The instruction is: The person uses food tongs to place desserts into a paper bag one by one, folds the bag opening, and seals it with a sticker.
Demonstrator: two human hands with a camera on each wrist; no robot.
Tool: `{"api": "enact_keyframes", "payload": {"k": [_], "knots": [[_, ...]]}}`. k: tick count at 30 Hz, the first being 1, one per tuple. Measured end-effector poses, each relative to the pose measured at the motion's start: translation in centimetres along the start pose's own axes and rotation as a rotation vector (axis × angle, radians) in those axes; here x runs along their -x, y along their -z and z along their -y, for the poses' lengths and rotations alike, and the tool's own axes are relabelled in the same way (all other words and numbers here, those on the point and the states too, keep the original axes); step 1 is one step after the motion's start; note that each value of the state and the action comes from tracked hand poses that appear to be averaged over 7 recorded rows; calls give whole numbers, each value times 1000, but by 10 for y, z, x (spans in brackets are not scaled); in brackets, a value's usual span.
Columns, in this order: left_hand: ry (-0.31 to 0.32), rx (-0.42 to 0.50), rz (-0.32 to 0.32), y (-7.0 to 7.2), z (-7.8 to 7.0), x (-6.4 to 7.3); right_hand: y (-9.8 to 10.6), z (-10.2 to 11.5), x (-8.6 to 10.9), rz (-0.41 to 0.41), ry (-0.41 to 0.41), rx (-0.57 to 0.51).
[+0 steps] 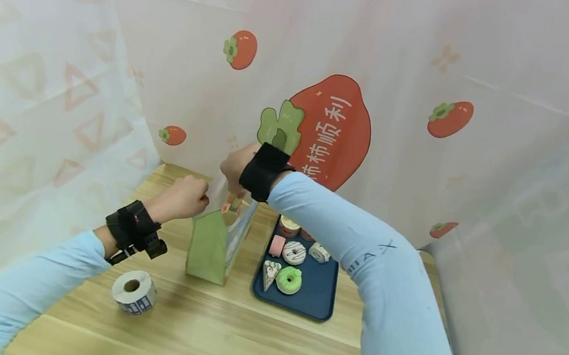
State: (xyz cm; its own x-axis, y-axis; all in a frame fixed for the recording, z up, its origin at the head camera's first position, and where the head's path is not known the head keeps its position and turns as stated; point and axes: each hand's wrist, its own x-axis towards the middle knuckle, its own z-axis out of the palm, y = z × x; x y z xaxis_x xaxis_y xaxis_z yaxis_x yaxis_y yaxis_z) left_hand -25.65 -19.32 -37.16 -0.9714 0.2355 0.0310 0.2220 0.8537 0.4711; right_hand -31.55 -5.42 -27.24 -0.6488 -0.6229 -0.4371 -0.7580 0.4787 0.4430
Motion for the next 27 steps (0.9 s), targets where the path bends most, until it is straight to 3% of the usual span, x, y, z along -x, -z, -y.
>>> {"api": "enact_keyframes", "payload": {"k": [9,14,18,27], "knots": [[-12,-17,-8,-3,5,1,-33,30,-36,-91,57,58],[16,-10,44,-4,2,2,-54,41,-47,-172,73,81],[35,2,65,-5,0,3,-63,41,-54,-168,48,66],[12,17,20,-4,3,3,-70,33,-57,-195,42,17]]}}
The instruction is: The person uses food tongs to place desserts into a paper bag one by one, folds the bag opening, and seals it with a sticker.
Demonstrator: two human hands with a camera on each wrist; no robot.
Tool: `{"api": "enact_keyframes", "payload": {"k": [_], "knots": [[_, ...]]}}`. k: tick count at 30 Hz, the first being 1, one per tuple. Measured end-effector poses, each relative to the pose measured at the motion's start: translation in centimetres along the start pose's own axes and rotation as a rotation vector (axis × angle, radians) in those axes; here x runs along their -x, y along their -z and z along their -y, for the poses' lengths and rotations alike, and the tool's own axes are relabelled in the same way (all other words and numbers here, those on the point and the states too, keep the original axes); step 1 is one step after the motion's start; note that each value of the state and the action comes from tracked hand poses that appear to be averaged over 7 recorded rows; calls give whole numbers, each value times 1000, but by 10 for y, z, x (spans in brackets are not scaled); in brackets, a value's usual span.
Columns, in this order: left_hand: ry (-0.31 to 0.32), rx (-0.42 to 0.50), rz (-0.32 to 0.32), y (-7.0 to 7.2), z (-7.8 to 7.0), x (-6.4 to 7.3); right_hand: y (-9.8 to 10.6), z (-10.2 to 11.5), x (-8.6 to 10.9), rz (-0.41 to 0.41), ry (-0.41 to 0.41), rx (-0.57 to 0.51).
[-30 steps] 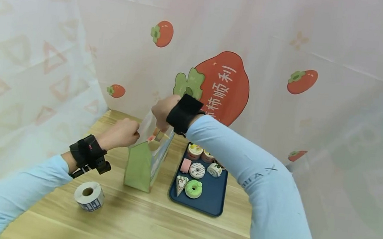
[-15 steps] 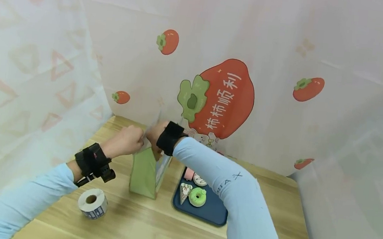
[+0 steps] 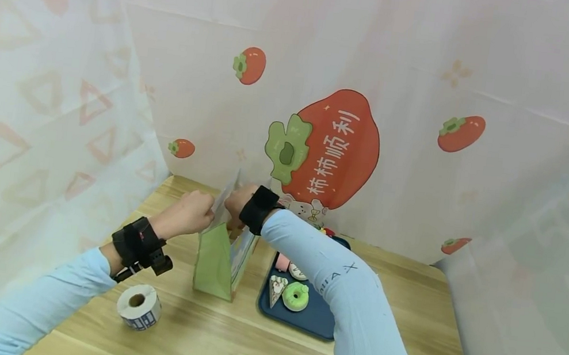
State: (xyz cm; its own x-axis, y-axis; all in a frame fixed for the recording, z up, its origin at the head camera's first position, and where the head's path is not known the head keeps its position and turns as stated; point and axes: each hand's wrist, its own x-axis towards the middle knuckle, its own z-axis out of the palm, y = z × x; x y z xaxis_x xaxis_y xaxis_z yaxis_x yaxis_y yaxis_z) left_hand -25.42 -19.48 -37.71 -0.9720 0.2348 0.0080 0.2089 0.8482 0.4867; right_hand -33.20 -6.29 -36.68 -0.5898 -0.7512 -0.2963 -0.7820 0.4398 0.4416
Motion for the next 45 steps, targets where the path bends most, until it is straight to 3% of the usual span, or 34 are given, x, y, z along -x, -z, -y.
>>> {"api": "enact_keyframes", "payload": {"k": [8,16,21,27,32,36,38,41,45], "knots": [[28,39,21,-9,-9,2,-48,0,-26,139,2,3],[27,49,19,-13,-15,0,-48,-6,-14,139,-6,-47],[5,42,7,-13,-14,-1,-32,-15,5,90,-31,-89],[-39,-52,-28,-5,-10,-4,6,-38,34,47,-30,-36],[-65,-97,-56,4,-5,-7,33,-68,65,33,-65,-165],[-56,-98,-53,7,-2,-8,48,-86,102,19,-118,-285],[-44,-78,-27,6,0,-7,48,-91,126,-9,-145,-322],[-44,-65,-2,6,2,-5,35,-94,161,-121,-172,-369],[-31,-61,-4,8,2,-3,-1,-89,204,-344,-229,-443]]}}
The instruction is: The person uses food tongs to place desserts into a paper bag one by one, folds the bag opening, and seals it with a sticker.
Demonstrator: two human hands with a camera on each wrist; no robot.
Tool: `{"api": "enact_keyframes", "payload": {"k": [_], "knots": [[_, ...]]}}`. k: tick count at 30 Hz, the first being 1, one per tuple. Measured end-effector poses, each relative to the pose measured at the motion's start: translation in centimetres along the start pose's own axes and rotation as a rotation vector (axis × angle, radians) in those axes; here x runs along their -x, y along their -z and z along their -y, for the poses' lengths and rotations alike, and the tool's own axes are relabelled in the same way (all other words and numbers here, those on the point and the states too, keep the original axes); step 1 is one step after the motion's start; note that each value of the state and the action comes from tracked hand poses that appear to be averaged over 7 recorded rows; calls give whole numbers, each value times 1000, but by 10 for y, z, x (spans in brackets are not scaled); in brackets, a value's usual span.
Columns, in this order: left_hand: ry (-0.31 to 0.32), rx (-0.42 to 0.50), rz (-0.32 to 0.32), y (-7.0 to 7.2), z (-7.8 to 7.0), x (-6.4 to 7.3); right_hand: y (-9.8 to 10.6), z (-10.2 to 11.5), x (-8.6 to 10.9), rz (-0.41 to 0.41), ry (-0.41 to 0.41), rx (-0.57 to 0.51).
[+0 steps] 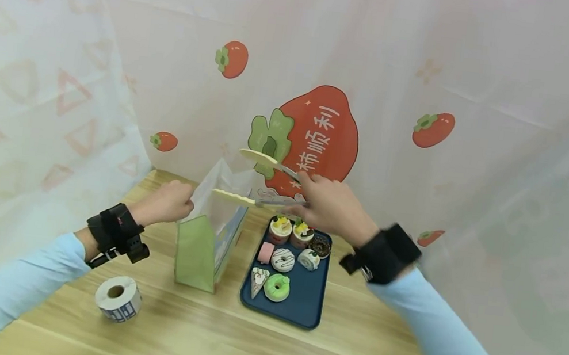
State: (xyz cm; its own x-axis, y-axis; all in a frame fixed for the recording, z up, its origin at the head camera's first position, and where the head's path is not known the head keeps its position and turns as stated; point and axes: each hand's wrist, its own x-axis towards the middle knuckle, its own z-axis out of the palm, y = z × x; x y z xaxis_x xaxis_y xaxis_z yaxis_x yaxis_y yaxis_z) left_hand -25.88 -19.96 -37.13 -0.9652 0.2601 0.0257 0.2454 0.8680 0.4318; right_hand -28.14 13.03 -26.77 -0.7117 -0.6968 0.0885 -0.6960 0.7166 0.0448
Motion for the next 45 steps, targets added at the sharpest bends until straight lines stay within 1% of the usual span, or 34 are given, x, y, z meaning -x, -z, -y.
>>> {"api": "enact_keyframes", "payload": {"k": [2,3,5,6,8,11,16,20,24,26,28,31,35,41,45], "knots": [[0,-9,-3,1,0,0,-13,-7,24,-80,-30,-45],[-4,-18,-6,1,1,-1,-20,-11,36,-107,-45,-63],[-17,-29,-17,1,1,-1,-34,-17,58,-133,-76,-83],[-21,-34,-22,0,2,-2,-41,-19,68,-131,-93,-91],[-22,-35,-28,-2,3,-1,-55,-22,86,-109,-123,-95],[-21,-30,-28,-5,5,2,-78,-26,109,-45,-166,-129],[-17,-24,-22,-8,10,5,-123,-31,133,123,-250,-236],[-8,-35,-12,-7,10,4,-160,-36,142,206,-273,-319],[-4,-36,-7,-4,7,3,-193,-39,146,281,-317,-379],[0,-35,-2,-3,6,2,-207,-39,146,309,-341,-394],[3,-35,3,-3,6,1,-217,-40,146,316,-351,-406],[5,-44,1,-3,5,-1,-225,-43,146,282,-360,-396],[4,-58,-12,-2,3,-3,-225,-44,148,231,-368,-365],[-7,-47,-18,-2,3,-4,-225,-38,150,240,-385,-341],[-14,-48,-14,-2,3,-6,-233,-36,152,237,-360,-289]]}}
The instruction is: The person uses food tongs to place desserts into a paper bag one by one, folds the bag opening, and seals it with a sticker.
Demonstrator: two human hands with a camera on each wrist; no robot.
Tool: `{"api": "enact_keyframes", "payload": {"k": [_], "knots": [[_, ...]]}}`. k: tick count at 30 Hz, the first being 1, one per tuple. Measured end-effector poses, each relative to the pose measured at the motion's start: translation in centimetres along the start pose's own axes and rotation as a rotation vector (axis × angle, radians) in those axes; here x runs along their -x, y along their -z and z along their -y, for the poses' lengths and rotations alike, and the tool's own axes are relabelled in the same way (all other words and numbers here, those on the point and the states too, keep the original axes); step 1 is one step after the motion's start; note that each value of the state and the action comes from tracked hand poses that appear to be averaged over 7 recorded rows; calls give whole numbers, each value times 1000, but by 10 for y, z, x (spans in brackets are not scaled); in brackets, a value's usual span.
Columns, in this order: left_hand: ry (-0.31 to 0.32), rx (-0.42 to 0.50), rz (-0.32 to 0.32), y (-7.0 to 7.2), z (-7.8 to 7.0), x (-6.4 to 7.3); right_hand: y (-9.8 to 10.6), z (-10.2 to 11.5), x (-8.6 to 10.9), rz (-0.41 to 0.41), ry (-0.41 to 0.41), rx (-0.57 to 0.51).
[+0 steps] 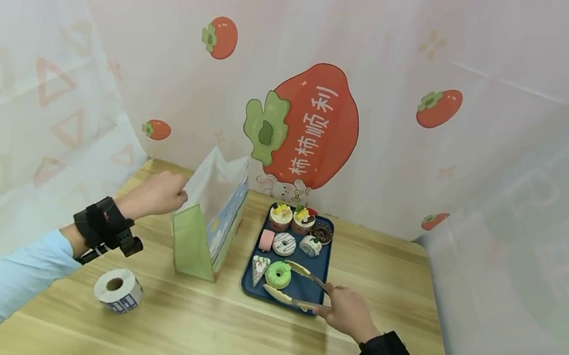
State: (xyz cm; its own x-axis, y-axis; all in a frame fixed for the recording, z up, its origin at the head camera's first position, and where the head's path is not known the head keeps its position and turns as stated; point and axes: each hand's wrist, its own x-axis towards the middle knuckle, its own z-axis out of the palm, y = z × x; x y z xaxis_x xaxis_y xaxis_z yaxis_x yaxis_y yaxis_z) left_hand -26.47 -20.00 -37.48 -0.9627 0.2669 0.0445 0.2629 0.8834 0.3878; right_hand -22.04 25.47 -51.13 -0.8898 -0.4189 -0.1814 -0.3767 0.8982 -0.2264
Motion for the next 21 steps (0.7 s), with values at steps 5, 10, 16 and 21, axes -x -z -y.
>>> {"api": "enact_keyframes", "payload": {"k": [5,10,16,21], "knots": [[13,16,15,2,3,1,-6,-5,1,-22,39,-19],[7,29,17,3,4,0,1,-17,6,-35,84,-102],[-12,35,25,3,3,-1,38,-25,17,-63,90,-216],[-23,32,13,2,1,-1,86,-18,23,-194,149,-209]]}}
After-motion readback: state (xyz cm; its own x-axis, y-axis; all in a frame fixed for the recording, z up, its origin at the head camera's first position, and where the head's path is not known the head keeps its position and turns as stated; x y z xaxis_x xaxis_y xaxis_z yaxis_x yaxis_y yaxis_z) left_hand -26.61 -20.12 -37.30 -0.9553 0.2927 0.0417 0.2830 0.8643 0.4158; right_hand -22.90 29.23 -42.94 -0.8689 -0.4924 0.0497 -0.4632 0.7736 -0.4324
